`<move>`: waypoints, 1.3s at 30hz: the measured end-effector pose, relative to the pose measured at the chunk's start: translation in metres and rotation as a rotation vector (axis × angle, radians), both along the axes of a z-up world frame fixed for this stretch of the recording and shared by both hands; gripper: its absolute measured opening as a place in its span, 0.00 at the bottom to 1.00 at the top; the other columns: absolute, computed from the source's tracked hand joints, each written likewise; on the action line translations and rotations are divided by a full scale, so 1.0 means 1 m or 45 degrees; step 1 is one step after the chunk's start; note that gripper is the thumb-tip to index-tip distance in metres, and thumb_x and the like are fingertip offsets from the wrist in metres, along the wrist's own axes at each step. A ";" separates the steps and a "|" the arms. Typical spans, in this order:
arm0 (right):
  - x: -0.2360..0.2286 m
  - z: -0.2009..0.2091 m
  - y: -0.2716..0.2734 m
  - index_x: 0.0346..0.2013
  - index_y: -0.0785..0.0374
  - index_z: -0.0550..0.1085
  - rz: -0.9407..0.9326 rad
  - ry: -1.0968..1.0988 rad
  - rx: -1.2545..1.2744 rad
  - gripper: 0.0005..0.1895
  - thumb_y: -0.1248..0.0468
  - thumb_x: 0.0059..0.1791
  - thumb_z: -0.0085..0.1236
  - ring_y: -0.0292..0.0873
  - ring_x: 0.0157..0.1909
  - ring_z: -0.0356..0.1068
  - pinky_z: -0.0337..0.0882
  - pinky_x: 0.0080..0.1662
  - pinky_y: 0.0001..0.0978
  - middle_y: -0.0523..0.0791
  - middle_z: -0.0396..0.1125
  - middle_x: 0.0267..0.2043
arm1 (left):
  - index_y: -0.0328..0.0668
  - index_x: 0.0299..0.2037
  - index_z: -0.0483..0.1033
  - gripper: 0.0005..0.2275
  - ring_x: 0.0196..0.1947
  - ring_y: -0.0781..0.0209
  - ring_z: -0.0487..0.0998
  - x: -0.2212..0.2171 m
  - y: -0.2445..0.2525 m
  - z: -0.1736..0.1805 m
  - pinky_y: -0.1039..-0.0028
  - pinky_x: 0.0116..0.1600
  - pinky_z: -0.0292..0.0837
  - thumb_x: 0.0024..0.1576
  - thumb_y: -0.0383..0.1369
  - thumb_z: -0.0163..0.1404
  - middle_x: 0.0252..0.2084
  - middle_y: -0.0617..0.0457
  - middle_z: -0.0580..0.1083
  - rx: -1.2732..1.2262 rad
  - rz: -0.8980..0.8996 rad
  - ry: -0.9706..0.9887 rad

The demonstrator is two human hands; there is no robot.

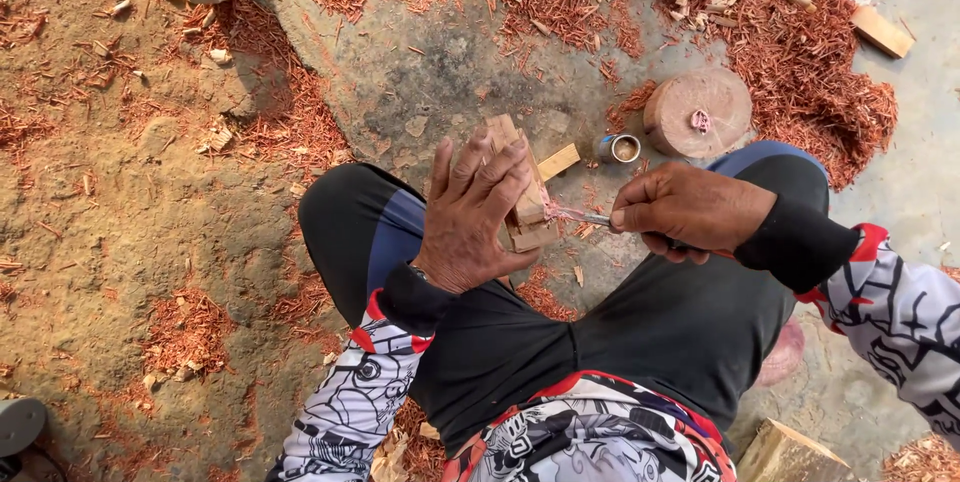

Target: Applying wood filler to a wooden furniture component and then shaping it with a carving tool.

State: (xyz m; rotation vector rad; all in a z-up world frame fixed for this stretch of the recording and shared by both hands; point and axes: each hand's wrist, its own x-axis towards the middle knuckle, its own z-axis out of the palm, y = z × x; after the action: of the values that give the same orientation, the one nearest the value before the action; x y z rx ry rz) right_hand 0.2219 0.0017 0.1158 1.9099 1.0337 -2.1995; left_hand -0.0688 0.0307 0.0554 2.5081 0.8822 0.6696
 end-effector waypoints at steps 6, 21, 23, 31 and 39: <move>0.004 0.005 -0.005 0.30 0.64 0.77 0.075 -0.020 0.012 0.18 0.51 0.52 0.56 0.36 0.16 0.62 0.59 0.17 0.31 0.42 0.63 0.16 | 0.42 0.65 0.66 0.40 0.77 0.42 0.50 0.001 -0.009 -0.006 0.40 0.78 0.34 0.44 0.51 0.68 0.73 0.50 0.61 0.035 0.016 0.016; -0.034 0.042 -0.025 0.52 0.50 0.80 0.305 -0.661 1.229 0.16 0.61 0.50 0.54 0.50 0.33 0.74 0.72 0.34 0.43 0.47 0.75 0.34 | 0.47 0.68 0.63 0.44 0.74 0.42 0.55 0.008 0.005 -0.003 0.43 0.79 0.40 0.44 0.55 0.68 0.71 0.47 0.61 0.069 0.184 -0.014; -0.039 0.041 -0.026 0.50 0.51 0.80 0.324 -0.668 1.453 0.14 0.61 0.51 0.55 0.53 0.36 0.73 0.71 0.34 0.45 0.47 0.75 0.37 | 0.48 0.68 0.63 0.43 0.74 0.42 0.55 0.009 0.004 -0.004 0.43 0.79 0.40 0.44 0.55 0.68 0.71 0.48 0.60 0.086 0.197 -0.021; -0.049 0.045 -0.030 0.54 0.48 0.78 0.531 -0.934 1.481 0.18 0.61 0.50 0.57 0.49 0.36 0.69 0.70 0.36 0.45 0.44 0.68 0.29 | 0.46 0.67 0.63 0.44 0.71 0.41 0.58 0.011 0.012 -0.004 0.42 0.77 0.48 0.43 0.57 0.69 0.67 0.43 0.61 0.085 0.230 -0.114; -0.063 0.053 -0.038 0.60 0.55 0.74 0.844 -1.154 1.616 0.30 0.63 0.42 0.58 0.47 0.44 0.68 0.67 0.45 0.40 0.44 0.68 0.36 | 0.43 0.66 0.62 0.47 0.68 0.35 0.58 0.023 0.018 -0.009 0.39 0.74 0.50 0.44 0.66 0.65 0.61 0.39 0.61 0.226 0.345 -0.187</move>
State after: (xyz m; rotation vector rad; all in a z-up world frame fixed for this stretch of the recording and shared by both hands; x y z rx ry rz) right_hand 0.1590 -0.0363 0.1689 1.9017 2.4668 -0.0879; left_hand -0.0457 0.0491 0.0460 2.4727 1.1647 1.0466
